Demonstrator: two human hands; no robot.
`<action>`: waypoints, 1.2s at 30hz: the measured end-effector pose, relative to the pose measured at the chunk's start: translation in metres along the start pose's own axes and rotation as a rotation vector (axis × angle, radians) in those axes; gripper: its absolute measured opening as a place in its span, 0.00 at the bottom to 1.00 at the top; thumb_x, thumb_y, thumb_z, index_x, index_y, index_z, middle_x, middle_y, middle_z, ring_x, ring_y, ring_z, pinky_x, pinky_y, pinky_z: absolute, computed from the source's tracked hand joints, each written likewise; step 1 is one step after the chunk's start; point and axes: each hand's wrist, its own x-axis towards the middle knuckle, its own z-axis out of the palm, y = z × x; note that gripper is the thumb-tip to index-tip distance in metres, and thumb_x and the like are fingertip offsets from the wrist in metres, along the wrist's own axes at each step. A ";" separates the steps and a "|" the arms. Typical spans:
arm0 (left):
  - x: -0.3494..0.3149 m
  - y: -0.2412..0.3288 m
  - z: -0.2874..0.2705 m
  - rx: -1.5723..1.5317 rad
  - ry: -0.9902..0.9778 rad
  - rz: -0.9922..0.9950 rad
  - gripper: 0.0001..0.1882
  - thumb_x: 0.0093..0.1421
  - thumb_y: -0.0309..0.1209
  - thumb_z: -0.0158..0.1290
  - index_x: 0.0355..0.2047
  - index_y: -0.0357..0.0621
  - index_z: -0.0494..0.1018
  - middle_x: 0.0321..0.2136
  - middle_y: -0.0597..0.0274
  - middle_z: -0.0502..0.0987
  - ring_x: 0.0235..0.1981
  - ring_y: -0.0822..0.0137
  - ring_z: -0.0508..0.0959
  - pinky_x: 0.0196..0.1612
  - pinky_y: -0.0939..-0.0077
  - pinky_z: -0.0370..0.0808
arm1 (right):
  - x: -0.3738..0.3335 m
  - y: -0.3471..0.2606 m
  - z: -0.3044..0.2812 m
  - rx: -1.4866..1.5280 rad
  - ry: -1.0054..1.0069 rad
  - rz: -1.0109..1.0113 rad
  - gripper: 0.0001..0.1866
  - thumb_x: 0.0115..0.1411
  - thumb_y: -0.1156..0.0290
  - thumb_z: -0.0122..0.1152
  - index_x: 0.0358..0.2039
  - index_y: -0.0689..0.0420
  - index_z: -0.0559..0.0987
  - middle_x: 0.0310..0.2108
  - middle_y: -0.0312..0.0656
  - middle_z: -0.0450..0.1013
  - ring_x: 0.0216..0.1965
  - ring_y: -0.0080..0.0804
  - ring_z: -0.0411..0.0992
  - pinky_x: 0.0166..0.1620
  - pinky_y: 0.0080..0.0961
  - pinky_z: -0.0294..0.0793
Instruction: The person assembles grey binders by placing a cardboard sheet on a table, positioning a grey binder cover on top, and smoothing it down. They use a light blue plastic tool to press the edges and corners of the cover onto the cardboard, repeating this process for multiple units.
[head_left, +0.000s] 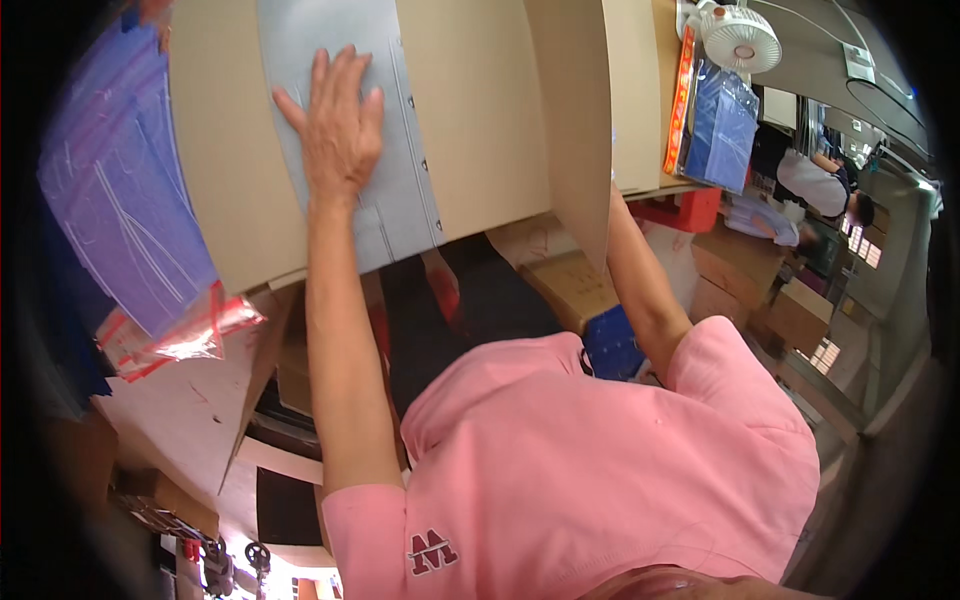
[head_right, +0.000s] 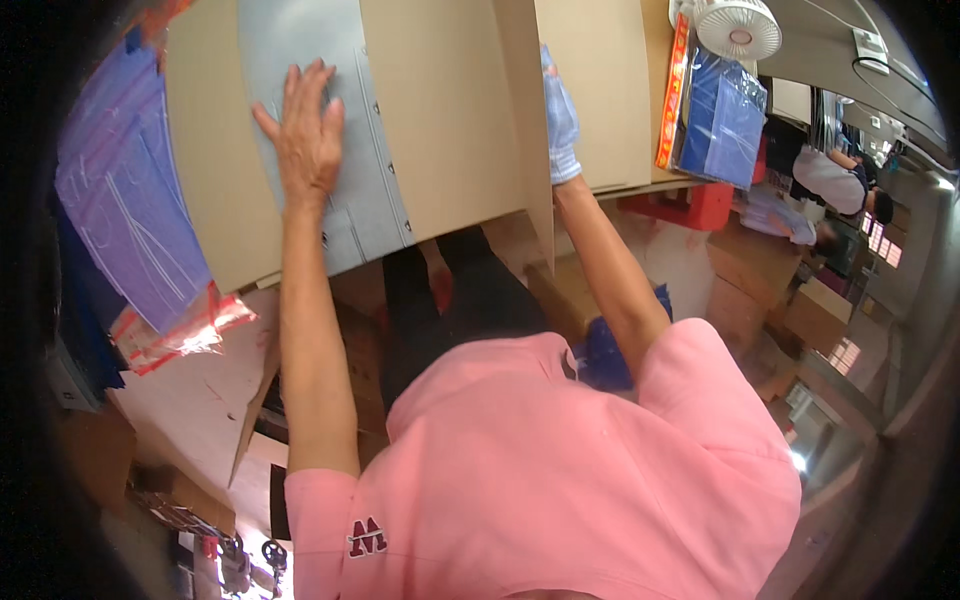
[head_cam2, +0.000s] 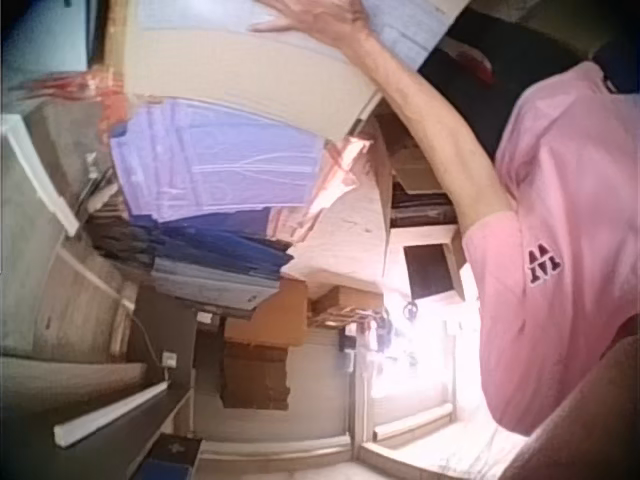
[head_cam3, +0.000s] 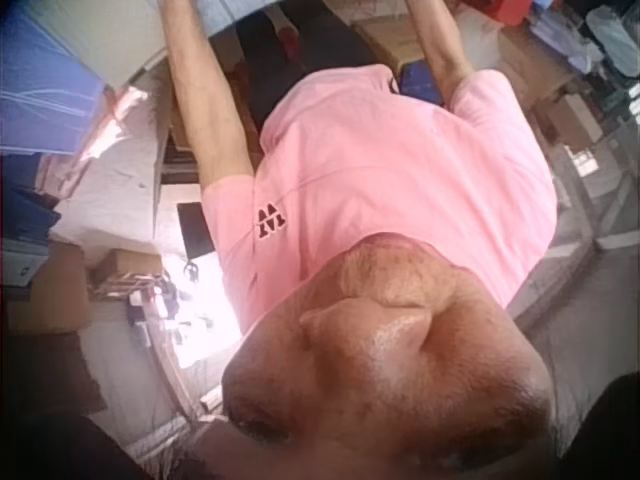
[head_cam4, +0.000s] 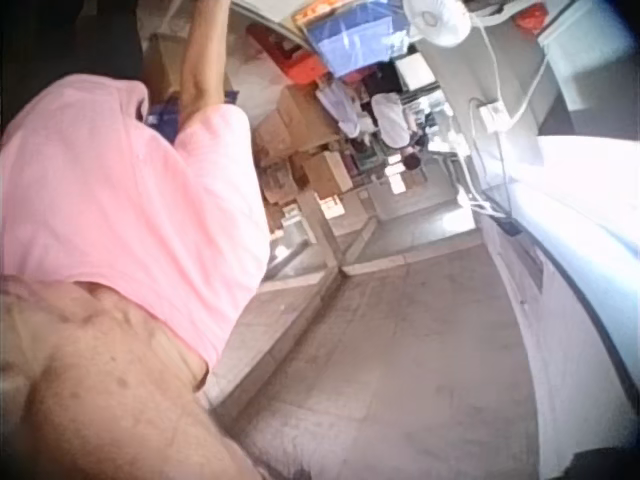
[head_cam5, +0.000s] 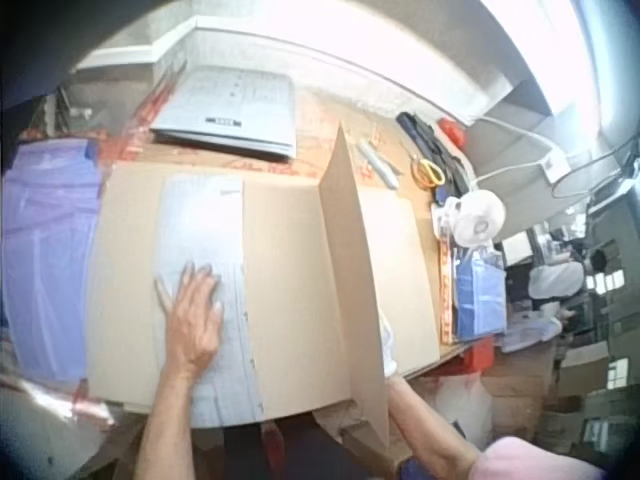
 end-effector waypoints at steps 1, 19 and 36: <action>0.004 -0.001 0.001 0.001 0.007 0.008 0.22 0.63 0.44 0.39 0.52 0.48 0.68 0.57 0.59 0.67 0.64 0.54 0.57 0.62 0.38 0.29 | 0.005 0.000 0.004 0.040 0.013 0.037 0.24 0.70 0.60 0.33 0.59 0.63 0.63 0.55 0.41 0.67 0.53 0.27 0.66 0.55 0.20 0.65; 0.006 0.008 -0.005 0.002 -0.067 -0.017 0.26 0.61 0.41 0.42 0.57 0.41 0.62 0.58 0.54 0.64 0.64 0.51 0.55 0.62 0.36 0.28 | 0.002 -0.051 0.069 -0.809 -0.023 -0.180 0.30 0.57 0.62 0.55 0.59 0.59 0.64 0.60 0.53 0.56 0.62 0.52 0.53 0.64 0.47 0.46; 0.017 0.033 -0.010 0.311 -0.362 0.057 0.31 0.53 0.46 0.53 0.59 0.61 0.64 0.64 0.79 0.56 0.68 0.53 0.42 0.59 0.27 0.24 | 0.088 -0.037 0.070 -0.836 -0.309 -0.393 0.29 0.59 0.58 0.50 0.60 0.55 0.62 0.63 0.50 0.53 0.65 0.49 0.49 0.66 0.43 0.43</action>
